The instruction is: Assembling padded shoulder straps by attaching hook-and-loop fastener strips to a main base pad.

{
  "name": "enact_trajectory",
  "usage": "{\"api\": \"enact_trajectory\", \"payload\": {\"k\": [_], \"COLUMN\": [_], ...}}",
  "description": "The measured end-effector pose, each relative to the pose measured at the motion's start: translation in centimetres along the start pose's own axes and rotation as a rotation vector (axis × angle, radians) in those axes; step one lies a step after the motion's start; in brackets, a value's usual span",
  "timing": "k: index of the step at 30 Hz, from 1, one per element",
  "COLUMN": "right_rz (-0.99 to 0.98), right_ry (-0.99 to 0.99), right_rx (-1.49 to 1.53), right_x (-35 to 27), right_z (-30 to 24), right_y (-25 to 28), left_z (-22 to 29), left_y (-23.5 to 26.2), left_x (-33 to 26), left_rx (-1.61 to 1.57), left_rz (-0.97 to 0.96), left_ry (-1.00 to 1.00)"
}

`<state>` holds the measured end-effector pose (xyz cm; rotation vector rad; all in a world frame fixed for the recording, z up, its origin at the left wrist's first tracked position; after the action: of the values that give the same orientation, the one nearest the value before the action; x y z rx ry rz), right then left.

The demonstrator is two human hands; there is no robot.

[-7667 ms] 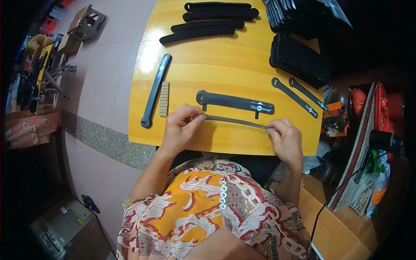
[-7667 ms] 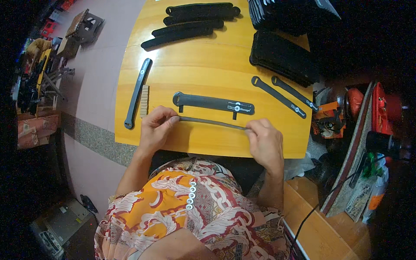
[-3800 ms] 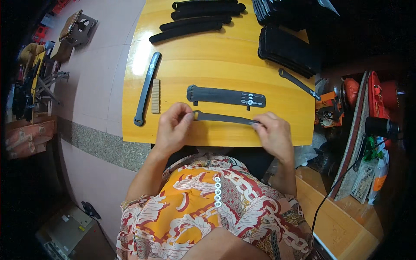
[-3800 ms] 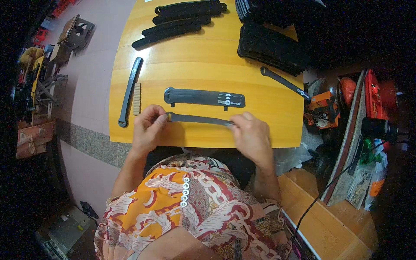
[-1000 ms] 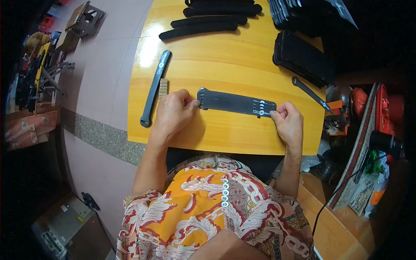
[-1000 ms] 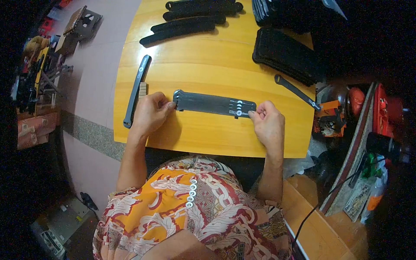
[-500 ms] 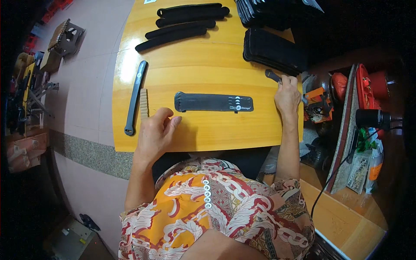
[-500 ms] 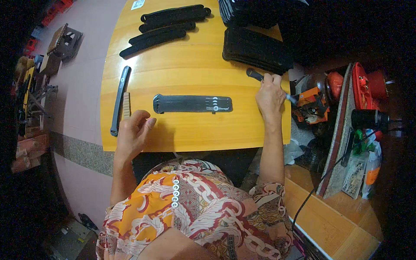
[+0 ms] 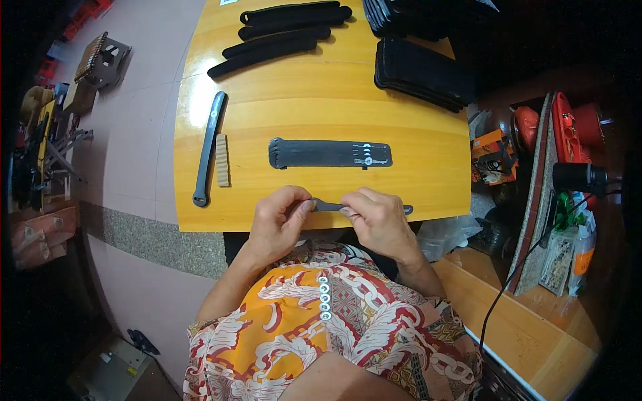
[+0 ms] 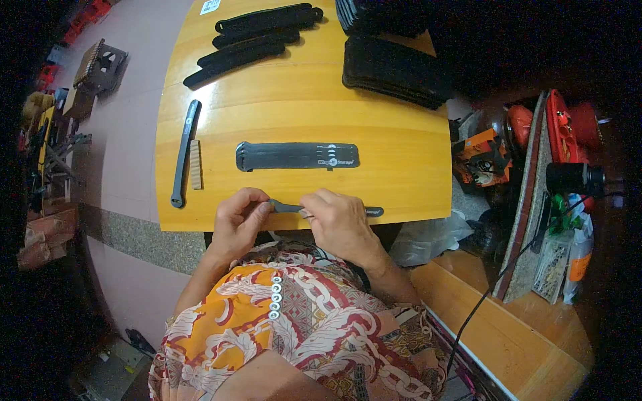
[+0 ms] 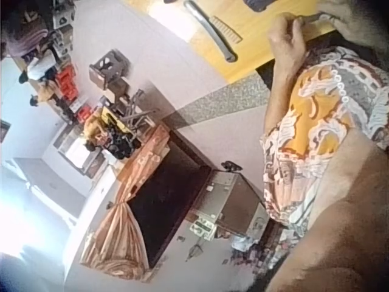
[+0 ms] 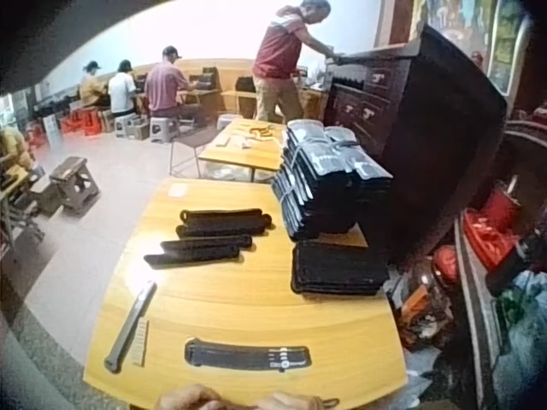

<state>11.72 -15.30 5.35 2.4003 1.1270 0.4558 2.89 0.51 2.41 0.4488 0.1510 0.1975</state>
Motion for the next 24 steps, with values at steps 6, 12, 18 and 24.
{"api": "enact_trajectory", "payload": {"k": [6,12,18,24], "right_rz": [-0.072,0.048,0.125,0.214], "right_ry": [-0.081,-0.308,-0.372,-0.433], "right_rx": [-0.175,-0.076,0.043,0.173], "right_x": [-0.1,-0.4,0.9,1.1], "right_z": [0.9,3.3,4.7,6.9], "right_y": [1.6,5.5,5.5,4.9], "left_z": [-2.0,-2.7,-3.9,-4.1], "left_y": [1.8,3.8,3.7,4.3], "left_x": [-0.1,1.5,3.2,4.2], "left_rx": [-0.043,0.02,0.054,0.163], "left_rz": [0.14,0.254,0.237,0.233], "left_ry": [0.101,0.104,0.196,0.303]}}
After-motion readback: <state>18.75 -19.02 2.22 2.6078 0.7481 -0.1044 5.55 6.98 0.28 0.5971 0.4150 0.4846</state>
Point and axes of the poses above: each hand's wrist, its own x-axis towards the middle knuckle, its own y-axis out of the back of the hand, z = x × y, the point moved 4 cm from there along x, towards the middle knuckle, and after that the axes turned 15 degrees about x, right-handed, at the moved point
